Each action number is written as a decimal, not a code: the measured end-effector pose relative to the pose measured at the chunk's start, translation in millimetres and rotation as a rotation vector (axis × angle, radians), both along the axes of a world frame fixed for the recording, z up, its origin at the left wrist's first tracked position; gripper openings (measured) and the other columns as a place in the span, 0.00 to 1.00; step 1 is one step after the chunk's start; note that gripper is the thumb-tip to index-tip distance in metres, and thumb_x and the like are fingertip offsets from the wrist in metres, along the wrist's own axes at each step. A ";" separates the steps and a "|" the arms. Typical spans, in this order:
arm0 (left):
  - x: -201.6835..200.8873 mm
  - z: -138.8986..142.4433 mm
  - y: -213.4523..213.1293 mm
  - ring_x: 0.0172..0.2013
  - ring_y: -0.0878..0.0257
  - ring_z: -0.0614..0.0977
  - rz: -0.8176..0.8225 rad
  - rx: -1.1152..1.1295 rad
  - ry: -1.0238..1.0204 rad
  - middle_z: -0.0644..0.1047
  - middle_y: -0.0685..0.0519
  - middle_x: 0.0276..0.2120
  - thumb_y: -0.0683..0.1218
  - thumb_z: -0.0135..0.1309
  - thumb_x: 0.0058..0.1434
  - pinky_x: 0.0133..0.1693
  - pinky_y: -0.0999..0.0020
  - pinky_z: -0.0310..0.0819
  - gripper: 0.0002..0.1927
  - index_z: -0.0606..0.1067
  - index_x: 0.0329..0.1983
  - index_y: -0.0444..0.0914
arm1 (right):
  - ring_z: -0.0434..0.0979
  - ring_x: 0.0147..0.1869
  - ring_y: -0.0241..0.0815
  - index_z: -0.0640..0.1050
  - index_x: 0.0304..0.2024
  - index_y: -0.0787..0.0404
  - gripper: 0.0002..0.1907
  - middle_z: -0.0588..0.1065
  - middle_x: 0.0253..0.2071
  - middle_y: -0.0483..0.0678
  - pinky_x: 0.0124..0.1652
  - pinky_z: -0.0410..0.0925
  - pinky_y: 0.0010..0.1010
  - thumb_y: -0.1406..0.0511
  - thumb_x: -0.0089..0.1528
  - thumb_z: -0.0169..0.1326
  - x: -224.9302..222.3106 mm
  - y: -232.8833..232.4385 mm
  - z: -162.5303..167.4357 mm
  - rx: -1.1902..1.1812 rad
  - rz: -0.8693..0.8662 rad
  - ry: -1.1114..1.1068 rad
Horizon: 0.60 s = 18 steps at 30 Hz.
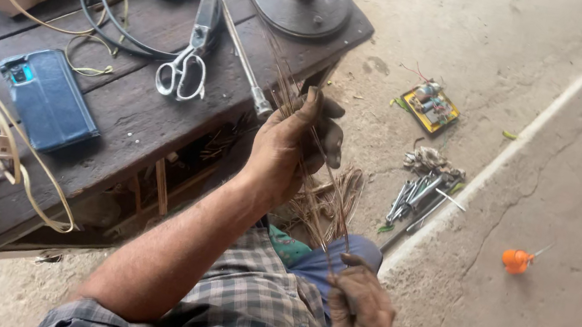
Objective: The person repeatedly pulls bundles of dry fibrous strands through a metal funnel-like device mounted on a wooden workbench. They gather the processed strands, reinsert them into the device, and continue the cycle. Tools such as scissors and a socket wrench are visible on the bench but not used.
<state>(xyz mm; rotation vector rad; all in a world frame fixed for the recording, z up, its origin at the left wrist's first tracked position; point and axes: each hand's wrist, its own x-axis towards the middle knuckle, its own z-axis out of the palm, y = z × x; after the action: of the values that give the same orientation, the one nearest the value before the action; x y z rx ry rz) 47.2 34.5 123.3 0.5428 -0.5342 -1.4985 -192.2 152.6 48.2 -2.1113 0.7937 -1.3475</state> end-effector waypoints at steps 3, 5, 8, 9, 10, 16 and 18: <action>17.6 -3.8 -11.7 0.21 0.63 0.75 0.039 -0.068 0.047 0.74 0.52 0.23 0.61 0.47 0.74 0.24 0.71 0.69 0.25 0.74 0.46 0.33 | 0.85 0.44 0.43 0.80 0.42 0.62 0.06 0.83 0.37 0.49 0.61 0.73 0.48 0.67 0.62 0.59 12.4 -22.0 1.8 -0.028 0.022 0.290; 29.1 -8.2 -17.5 0.17 0.68 0.70 0.094 -0.116 -0.022 0.69 0.56 0.18 0.62 0.44 0.74 0.19 0.73 0.64 0.24 0.76 0.44 0.36 | 0.85 0.46 0.48 0.80 0.45 0.65 0.11 0.82 0.39 0.51 0.61 0.73 0.48 0.68 0.61 0.62 24.9 -38.1 9.0 0.021 0.100 0.362; 48.9 -13.1 -25.1 0.18 0.70 0.67 0.173 -0.088 -0.044 0.66 0.58 0.19 0.63 0.43 0.74 0.20 0.73 0.61 0.26 0.76 0.43 0.36 | 0.82 0.55 0.57 0.79 0.49 0.67 0.21 0.81 0.47 0.57 0.55 0.73 0.47 0.64 0.56 0.66 47.8 -64.7 27.9 0.074 0.130 0.385; 56.8 -13.3 -28.0 0.19 0.70 0.67 0.209 -0.106 -0.046 0.67 0.58 0.19 0.62 0.44 0.74 0.20 0.73 0.61 0.26 0.76 0.43 0.35 | 0.81 0.57 0.58 0.80 0.50 0.67 0.20 0.80 0.49 0.58 0.56 0.73 0.47 0.64 0.57 0.65 53.6 -73.2 37.6 0.069 0.150 0.373; 65.4 -12.3 -31.1 0.19 0.69 0.67 0.246 -0.128 -0.048 0.67 0.57 0.20 0.62 0.44 0.74 0.21 0.73 0.60 0.26 0.76 0.43 0.35 | 0.80 0.58 0.59 0.80 0.50 0.66 0.20 0.79 0.51 0.59 0.57 0.73 0.48 0.64 0.58 0.65 59.4 -84.2 48.7 0.061 0.170 0.362; 116.8 17.7 -48.8 0.19 0.70 0.66 0.375 -0.252 -0.140 0.69 0.57 0.20 0.60 0.48 0.73 0.21 0.73 0.58 0.23 0.77 0.40 0.36 | 0.83 0.57 0.50 0.78 0.54 0.60 0.14 0.81 0.52 0.54 0.56 0.79 0.39 0.63 0.67 0.57 94.7 -171.0 141.8 -0.347 0.019 0.277; 128.9 35.8 -56.5 0.18 0.72 0.63 0.404 -0.313 -0.181 0.68 0.59 0.20 0.57 0.50 0.75 0.20 0.75 0.53 0.21 0.77 0.40 0.35 | 0.86 0.54 0.49 0.78 0.53 0.61 0.11 0.81 0.49 0.56 0.47 0.78 0.33 0.66 0.68 0.58 116.5 -209.8 175.2 -0.486 -0.048 0.284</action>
<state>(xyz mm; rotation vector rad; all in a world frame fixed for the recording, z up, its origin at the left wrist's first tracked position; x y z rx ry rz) 176.1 -22.0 159.1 0.5069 -0.7369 -0.9655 -75.8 -57.2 223.4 -2.7239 0.6754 -1.3884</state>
